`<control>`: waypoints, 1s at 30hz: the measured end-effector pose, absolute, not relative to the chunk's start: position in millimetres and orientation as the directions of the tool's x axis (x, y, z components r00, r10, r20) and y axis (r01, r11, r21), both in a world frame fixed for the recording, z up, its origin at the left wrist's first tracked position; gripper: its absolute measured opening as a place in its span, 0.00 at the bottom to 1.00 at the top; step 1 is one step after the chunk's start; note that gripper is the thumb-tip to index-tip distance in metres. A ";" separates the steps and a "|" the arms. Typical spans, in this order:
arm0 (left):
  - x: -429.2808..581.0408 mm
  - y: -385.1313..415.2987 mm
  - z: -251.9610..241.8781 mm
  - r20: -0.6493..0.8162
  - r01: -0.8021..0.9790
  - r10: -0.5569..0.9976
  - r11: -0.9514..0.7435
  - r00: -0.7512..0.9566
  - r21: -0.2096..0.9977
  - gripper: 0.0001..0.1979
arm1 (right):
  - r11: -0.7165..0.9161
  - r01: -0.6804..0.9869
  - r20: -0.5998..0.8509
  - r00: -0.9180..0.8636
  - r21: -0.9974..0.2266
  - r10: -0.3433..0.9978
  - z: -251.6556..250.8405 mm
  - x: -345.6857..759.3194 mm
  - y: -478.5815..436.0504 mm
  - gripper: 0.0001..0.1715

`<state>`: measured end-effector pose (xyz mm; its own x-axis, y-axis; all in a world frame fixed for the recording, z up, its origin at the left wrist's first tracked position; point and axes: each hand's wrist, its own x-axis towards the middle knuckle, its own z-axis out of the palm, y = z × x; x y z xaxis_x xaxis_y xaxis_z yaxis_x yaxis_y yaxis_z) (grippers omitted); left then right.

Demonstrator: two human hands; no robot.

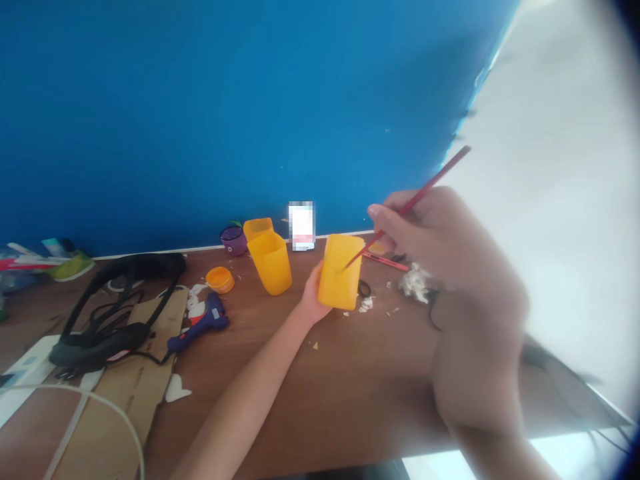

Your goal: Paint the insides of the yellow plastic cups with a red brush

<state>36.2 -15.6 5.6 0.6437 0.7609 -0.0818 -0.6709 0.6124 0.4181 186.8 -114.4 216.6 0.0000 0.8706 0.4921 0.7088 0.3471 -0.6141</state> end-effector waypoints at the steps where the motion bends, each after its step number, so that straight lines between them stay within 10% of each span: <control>1: 36.8 -15.7 5.4 -0.081 -0.674 0.763 0.610 0.641 0.416 0.26 | 0.315 0.713 0.436 -0.015 -0.626 0.900 217.1 186.5 -114.8 0.23; 12: 35.5 -12.1 0.5 -0.030 -0.708 0.788 0.568 0.615 0.420 0.26 | 0.262 0.679 0.302 -0.061 -0.686 0.951 215.1 185.8 -110.7 0.25; 30: 31.8 -13.7 4.0 -0.025 -0.658 0.751 0.594 0.660 0.462 0.27 | 0.404 0.687 0.689 0.195 -0.604 0.699 215.5 186.6 -110.1 0.21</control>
